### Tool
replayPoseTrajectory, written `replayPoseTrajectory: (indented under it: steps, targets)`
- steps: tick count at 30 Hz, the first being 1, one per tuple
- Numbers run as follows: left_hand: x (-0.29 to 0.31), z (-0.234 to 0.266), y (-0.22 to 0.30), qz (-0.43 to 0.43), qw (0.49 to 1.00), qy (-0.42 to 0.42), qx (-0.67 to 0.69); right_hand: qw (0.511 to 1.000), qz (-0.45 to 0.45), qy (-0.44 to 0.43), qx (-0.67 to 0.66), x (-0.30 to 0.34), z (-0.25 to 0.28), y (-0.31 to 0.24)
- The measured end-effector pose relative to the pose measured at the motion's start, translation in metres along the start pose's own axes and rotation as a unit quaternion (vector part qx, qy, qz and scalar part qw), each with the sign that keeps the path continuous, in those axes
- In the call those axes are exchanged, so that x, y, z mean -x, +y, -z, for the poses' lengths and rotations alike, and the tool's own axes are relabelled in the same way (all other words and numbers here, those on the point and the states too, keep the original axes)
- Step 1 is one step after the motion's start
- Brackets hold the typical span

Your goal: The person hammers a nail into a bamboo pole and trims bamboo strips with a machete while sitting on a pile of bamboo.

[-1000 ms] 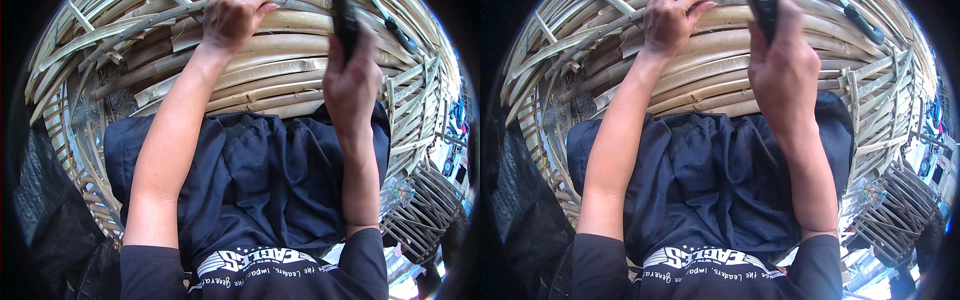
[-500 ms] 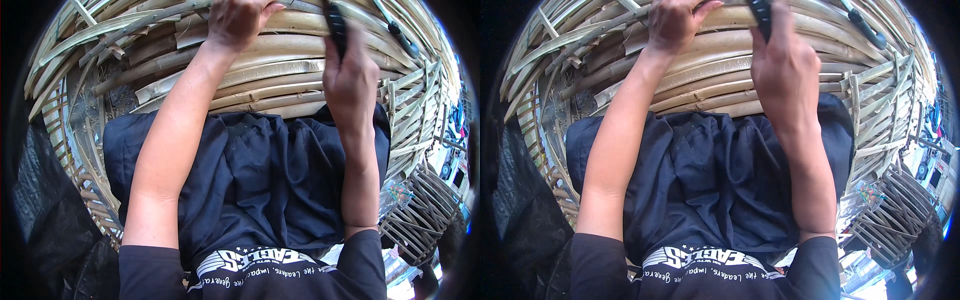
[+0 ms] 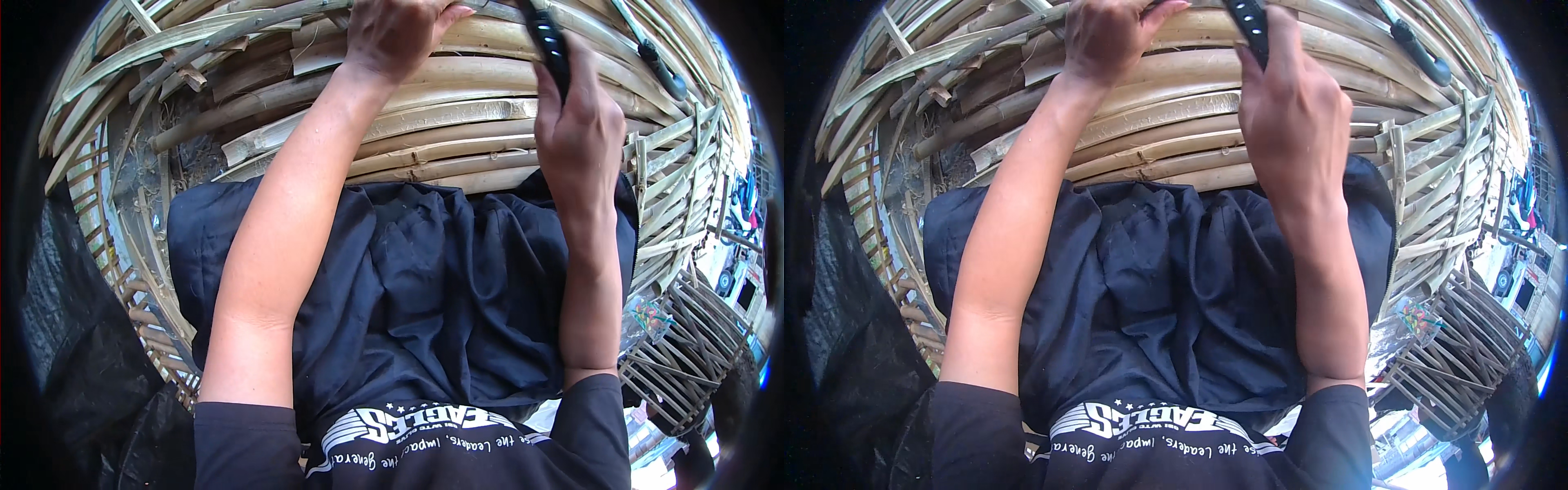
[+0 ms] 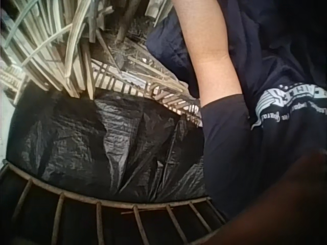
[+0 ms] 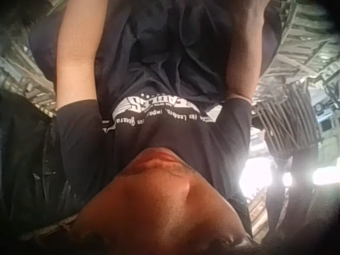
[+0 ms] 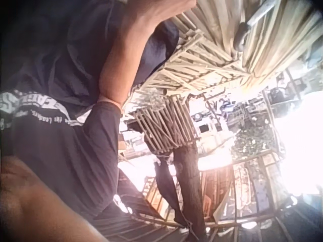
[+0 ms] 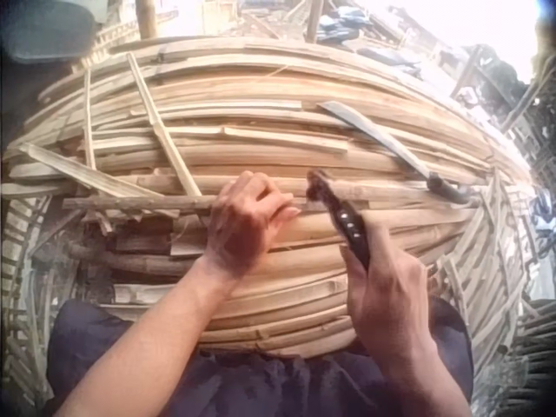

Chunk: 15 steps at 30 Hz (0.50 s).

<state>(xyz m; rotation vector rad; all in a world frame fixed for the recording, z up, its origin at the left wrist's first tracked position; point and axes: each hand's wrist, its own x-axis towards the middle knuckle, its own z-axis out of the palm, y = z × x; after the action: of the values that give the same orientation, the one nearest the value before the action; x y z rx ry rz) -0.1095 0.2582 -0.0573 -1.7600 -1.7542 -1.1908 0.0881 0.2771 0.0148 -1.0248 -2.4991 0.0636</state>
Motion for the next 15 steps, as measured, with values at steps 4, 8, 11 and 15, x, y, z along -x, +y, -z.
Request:
replayPoseTrajectory:
  steps: [4, 8, 11, 15]
  targets:
    - [-0.0001, 0.0007, 0.0008, -0.003, 1.0, 0.003, 0.009, 0.981, 0.054, 0.167, -0.08, 0.0055, -0.0024, -0.0056]
    - [-0.0008, -0.0001, 0.0021, 0.002, 1.0, 0.006, 0.002, 0.998, -0.045, -0.035, -0.038, 0.0007, -0.0054, -0.0003]
    - [0.0012, -0.0032, -0.0027, -0.001, 1.0, 0.011, 0.005, 0.991, 0.032, 0.101, -0.079, 0.0033, -0.0062, -0.0021]
    - [0.0013, -0.0026, -0.0011, 0.018, 1.0, -0.006, 0.003, 1.0, 0.017, 0.015, -0.021, 0.0, -0.0098, -0.0004]
